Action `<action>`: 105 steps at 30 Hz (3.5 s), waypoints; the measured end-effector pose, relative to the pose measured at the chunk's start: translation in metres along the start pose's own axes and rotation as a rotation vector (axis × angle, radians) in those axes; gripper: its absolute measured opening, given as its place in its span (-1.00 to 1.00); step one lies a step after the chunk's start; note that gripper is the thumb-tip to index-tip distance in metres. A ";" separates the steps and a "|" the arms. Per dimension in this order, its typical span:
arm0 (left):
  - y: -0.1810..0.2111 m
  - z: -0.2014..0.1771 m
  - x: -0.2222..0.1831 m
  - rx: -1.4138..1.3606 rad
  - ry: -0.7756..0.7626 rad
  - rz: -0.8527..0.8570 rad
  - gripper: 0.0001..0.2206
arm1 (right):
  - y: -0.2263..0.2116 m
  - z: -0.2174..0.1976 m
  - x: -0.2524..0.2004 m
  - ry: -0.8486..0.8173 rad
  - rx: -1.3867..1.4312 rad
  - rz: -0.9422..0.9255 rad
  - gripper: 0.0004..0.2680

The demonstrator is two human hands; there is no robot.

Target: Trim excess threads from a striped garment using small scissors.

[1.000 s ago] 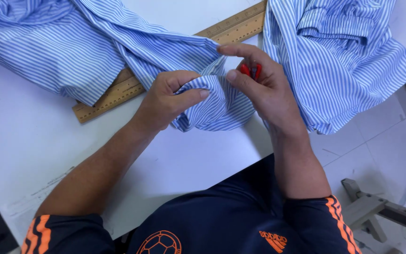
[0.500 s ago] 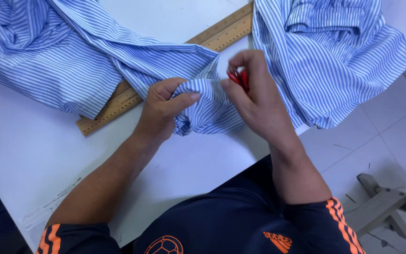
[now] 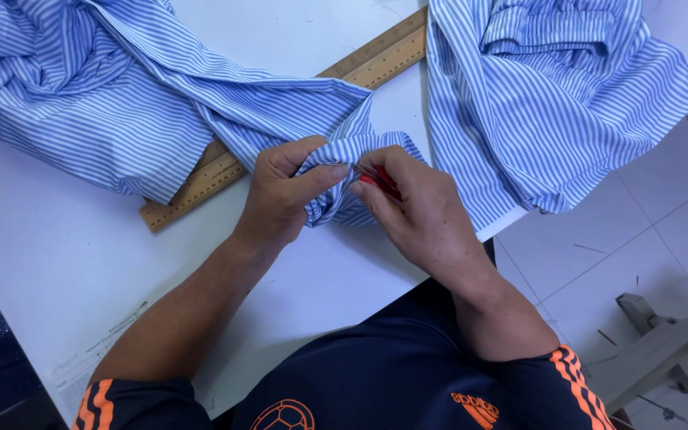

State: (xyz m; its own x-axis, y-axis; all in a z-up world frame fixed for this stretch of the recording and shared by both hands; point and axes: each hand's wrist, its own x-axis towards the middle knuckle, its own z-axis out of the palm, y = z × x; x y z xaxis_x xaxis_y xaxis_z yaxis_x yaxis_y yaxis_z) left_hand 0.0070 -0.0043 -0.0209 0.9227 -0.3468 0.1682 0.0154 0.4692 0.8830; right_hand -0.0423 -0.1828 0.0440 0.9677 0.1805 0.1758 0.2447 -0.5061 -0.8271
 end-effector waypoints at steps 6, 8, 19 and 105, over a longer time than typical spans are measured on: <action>-0.002 -0.001 -0.002 0.034 -0.015 0.020 -0.83 | 0.001 0.001 -0.002 0.012 -0.010 -0.007 -0.89; -0.002 -0.001 -0.002 0.041 -0.017 0.027 -0.84 | 0.002 0.001 -0.002 0.017 -0.017 -0.018 -0.89; -0.001 0.003 -0.003 0.031 -0.007 0.043 -0.87 | 0.002 -0.001 -0.001 0.012 -0.010 -0.070 -0.88; 0.025 -0.011 0.003 0.317 -0.030 -0.306 -0.96 | 0.063 -0.056 0.127 -0.158 0.170 0.017 -0.92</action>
State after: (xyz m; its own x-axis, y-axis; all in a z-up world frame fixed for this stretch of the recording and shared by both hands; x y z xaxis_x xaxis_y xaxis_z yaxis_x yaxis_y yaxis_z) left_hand 0.0138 0.0152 -0.0031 0.8823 -0.4567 -0.1136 0.1633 0.0708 0.9840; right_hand 0.0998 -0.2390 0.0445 0.9467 0.3102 0.0866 0.2023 -0.3635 -0.9094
